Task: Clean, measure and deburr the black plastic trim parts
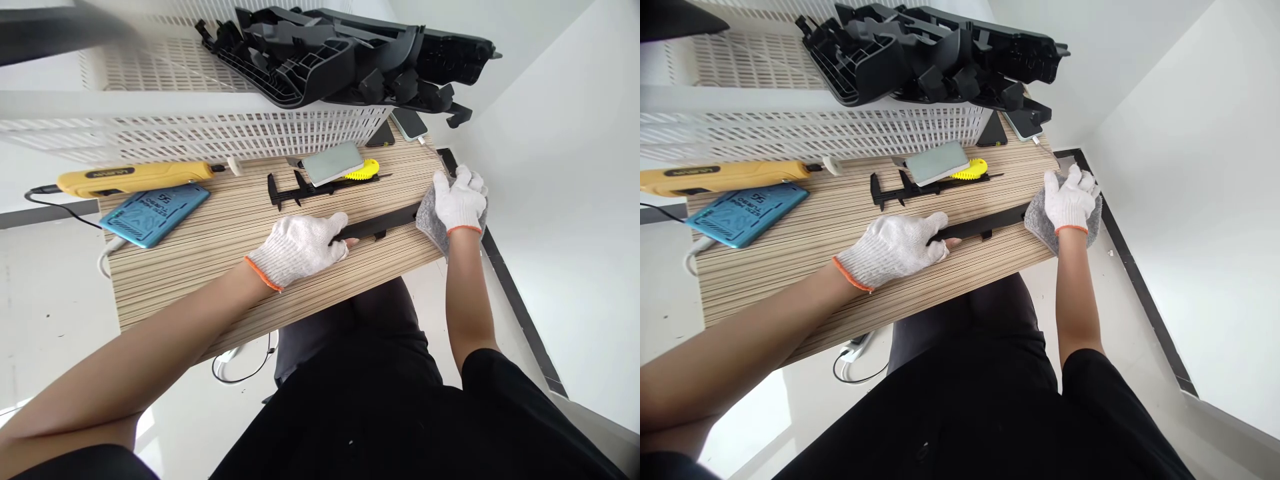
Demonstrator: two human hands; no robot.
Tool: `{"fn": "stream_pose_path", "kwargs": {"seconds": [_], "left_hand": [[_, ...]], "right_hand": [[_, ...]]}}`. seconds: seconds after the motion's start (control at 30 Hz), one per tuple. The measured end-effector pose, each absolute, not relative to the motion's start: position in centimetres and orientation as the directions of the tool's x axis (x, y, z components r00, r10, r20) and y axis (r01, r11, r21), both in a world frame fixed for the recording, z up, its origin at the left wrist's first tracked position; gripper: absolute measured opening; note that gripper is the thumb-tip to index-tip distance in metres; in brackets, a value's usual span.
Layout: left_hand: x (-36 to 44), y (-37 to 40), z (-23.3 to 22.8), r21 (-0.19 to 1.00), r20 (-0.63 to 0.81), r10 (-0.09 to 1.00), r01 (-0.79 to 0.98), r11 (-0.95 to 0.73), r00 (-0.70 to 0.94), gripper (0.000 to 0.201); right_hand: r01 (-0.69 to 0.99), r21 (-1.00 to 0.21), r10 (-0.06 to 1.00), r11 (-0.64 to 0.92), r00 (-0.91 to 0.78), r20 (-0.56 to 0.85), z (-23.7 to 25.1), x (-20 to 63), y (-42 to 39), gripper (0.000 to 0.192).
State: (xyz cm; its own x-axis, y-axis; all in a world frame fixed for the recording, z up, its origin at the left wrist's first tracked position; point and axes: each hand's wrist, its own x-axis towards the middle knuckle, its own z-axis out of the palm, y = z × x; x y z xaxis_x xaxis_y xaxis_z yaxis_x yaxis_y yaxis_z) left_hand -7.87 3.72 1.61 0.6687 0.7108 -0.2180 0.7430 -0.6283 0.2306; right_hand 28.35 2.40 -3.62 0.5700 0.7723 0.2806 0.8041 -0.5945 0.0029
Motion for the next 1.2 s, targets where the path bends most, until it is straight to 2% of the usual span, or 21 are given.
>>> {"fn": "stream_pose_path", "kwargs": {"seconds": [0.2, 0.33, 0.5, 0.6, 0.77, 0.97, 1.2], "left_hand": [[-7.8, 3.6, 1.7, 0.236, -0.228, 0.717, 0.752, -0.615, 0.658, 0.046], [-7.7, 3.7, 1.6, 0.252, -0.23, 0.723, 0.758, -0.602, 0.651, 0.047], [-7.8, 3.7, 1.5, 0.268, -0.217, 0.724, 0.753, -0.601, 0.655, 0.047], [-7.9, 3.7, 1.5, 0.238, -0.225, 0.728, 0.761, -0.604, 0.648, 0.048], [-7.9, 3.7, 1.7, 0.189, -0.241, 0.727, 0.766, -0.615, 0.643, 0.052], [-7.8, 3.8, 1.5, 0.223, -0.232, 0.73, 0.766, -0.604, 0.643, 0.051], [-7.8, 3.7, 1.5, 0.175, -0.232, 0.728, 0.764, -0.621, 0.645, 0.05]], "right_hand": [[0.684, 0.01, 0.672, -0.73, 0.715, 0.192, -2.4, 32.5, 3.9, 0.086], [0.713, 0.012, 0.709, -0.701, 0.695, 0.122, -1.8, 31.2, 3.8, 0.083], [0.887, 0.03, 0.879, -0.461, 0.451, 0.155, -1.7, 25.1, 1.9, 0.076], [0.955, -0.006, 0.935, -0.296, 0.291, 0.201, -1.9, 21.4, 0.4, 0.072], [0.992, -0.074, 0.972, -0.104, 0.117, 0.205, -1.5, 17.5, -1.4, 0.072], [0.988, -0.152, 0.988, 0.033, -0.01, 0.154, -0.5, 16.1, -2.0, 0.069], [0.982, -0.077, 0.978, 0.175, -0.165, 0.127, 0.2, 12.6, -2.7, 0.081]]}}
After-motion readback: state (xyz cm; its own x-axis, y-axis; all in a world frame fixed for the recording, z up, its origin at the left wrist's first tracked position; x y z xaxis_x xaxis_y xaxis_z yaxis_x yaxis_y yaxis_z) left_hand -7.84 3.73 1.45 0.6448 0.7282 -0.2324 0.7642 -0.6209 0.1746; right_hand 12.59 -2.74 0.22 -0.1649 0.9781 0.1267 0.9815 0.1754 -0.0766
